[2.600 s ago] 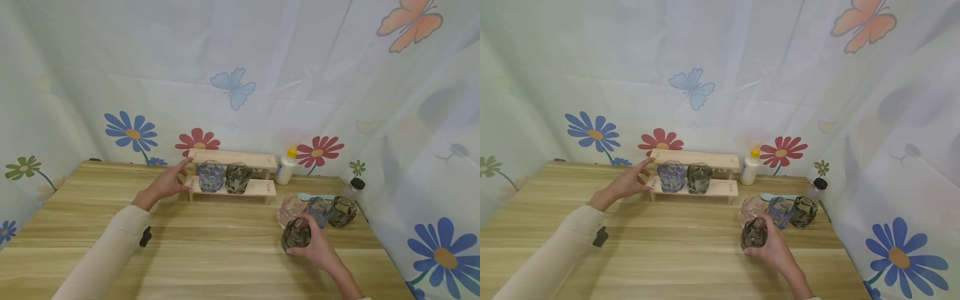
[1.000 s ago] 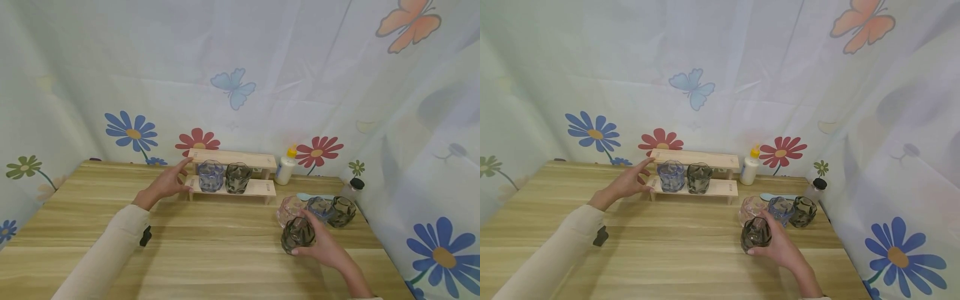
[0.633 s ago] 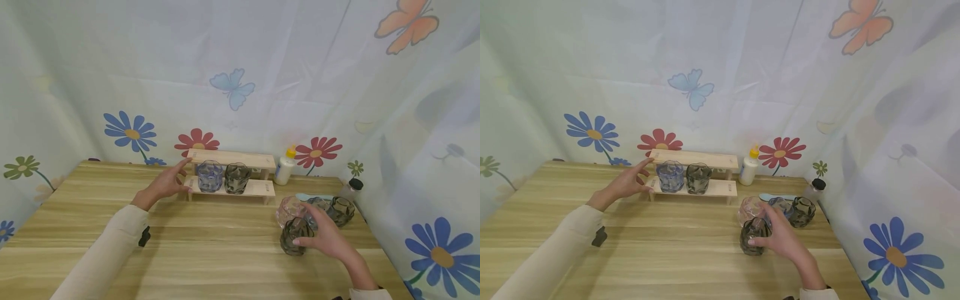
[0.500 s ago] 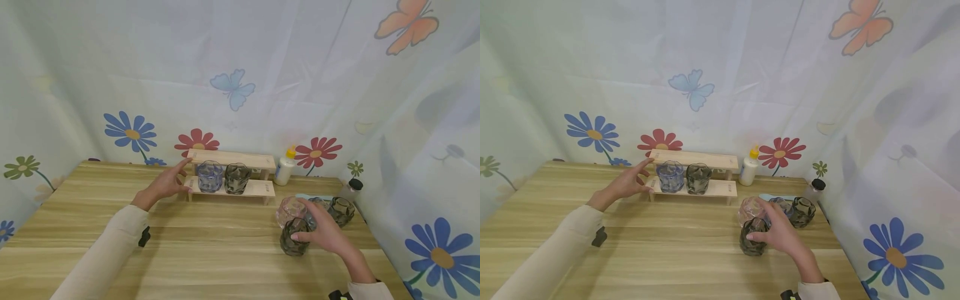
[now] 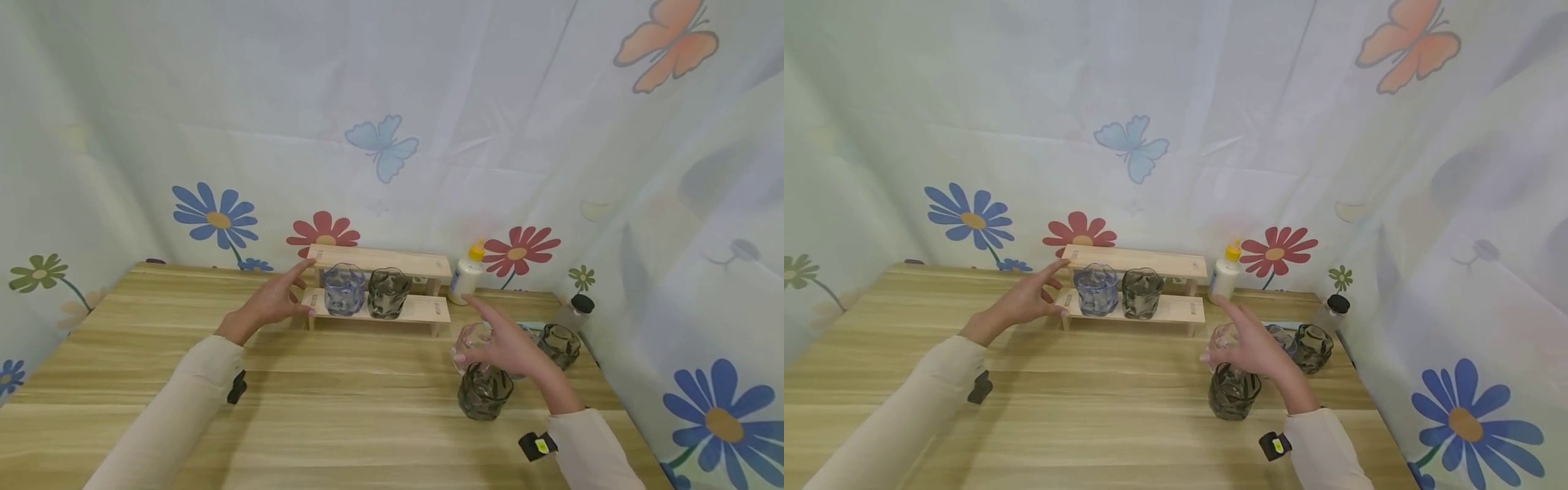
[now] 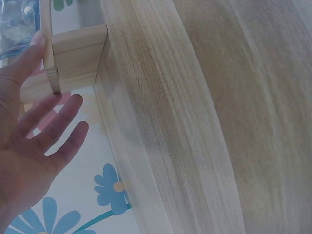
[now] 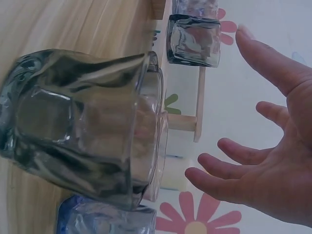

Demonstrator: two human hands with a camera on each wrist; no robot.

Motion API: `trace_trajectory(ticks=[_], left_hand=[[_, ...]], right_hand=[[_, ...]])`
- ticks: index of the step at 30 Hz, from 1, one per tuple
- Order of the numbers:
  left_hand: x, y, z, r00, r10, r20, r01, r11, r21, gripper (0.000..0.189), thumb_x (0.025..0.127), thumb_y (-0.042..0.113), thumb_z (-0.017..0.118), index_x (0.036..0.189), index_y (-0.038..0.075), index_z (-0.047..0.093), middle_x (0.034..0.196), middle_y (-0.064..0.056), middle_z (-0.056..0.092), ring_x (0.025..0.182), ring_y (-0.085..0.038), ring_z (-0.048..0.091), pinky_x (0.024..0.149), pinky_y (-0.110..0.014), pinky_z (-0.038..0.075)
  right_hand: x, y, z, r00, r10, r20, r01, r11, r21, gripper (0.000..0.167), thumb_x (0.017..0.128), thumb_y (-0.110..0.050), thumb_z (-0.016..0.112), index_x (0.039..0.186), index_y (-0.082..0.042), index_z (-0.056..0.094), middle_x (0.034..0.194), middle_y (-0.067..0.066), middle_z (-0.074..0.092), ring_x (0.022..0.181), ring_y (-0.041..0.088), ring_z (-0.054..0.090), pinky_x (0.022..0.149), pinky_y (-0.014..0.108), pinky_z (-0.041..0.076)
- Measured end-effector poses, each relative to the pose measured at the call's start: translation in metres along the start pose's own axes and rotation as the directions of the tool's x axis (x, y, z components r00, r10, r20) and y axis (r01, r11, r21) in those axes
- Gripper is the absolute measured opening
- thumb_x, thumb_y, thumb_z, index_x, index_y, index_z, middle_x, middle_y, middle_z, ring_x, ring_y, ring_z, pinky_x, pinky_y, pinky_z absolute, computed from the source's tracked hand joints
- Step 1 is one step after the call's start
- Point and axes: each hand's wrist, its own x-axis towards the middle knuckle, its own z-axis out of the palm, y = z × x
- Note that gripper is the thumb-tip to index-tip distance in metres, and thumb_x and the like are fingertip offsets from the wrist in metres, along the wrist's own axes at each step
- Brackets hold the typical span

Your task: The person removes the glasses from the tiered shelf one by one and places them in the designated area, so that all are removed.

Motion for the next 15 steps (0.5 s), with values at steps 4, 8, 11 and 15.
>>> trace_trajectory(ticks=[4,8,11,15], left_hand=[[0.0,0.0,0.0,1.0,0.007,-0.006,-0.007,1.0,0.0,0.106,0.079,0.028,0.086,0.16,0.024,0.017,0.131,-0.028,0.059,0.095,-0.036,0.071,0.084,-0.051,0.057],[0.0,-0.001,0.0,1.0,0.011,-0.008,-0.011,1.0,-0.003,0.106,0.08,0.027,0.086,0.16,0.024,0.017,0.131,-0.028,0.059,0.094,-0.035,0.071,0.083,-0.051,0.057],[-0.001,-0.001,0.0,1.0,0.012,-0.006,-0.012,1.0,0.0,0.106,0.08,0.027,0.086,0.16,0.024,0.017,0.131,-0.028,0.059,0.094,-0.035,0.071,0.084,-0.051,0.057],[-0.001,-0.001,0.0,1.0,0.013,-0.006,-0.013,1.0,0.001,0.106,0.08,0.026,0.086,0.16,0.023,0.017,0.131,-0.028,0.06,0.095,-0.035,0.071,0.084,-0.052,0.057]], right_hand=[[0.012,-0.001,0.001,0.999,-0.013,0.041,0.012,1.0,0.026,0.102,0.077,-0.031,0.088,0.157,-0.01,0.028,0.158,0.025,0.033,0.138,0.051,0.04,0.102,0.067,0.041],[0.024,-0.003,0.002,0.997,-0.002,0.08,-0.002,0.998,0.055,0.105,0.076,-0.032,0.089,0.158,-0.012,0.026,0.161,0.022,0.029,0.142,0.05,0.035,0.107,0.066,0.037],[0.032,-0.007,0.003,0.994,0.022,0.107,-0.029,0.998,0.061,0.104,0.076,-0.032,0.088,0.158,-0.017,0.026,0.162,0.021,0.027,0.145,0.049,0.031,0.109,0.067,0.035],[0.041,-0.012,0.004,0.989,0.029,0.146,-0.04,0.997,0.071,0.105,0.076,-0.031,0.088,0.159,-0.021,0.024,0.163,0.019,0.026,0.146,0.048,0.031,0.109,0.067,0.034]])
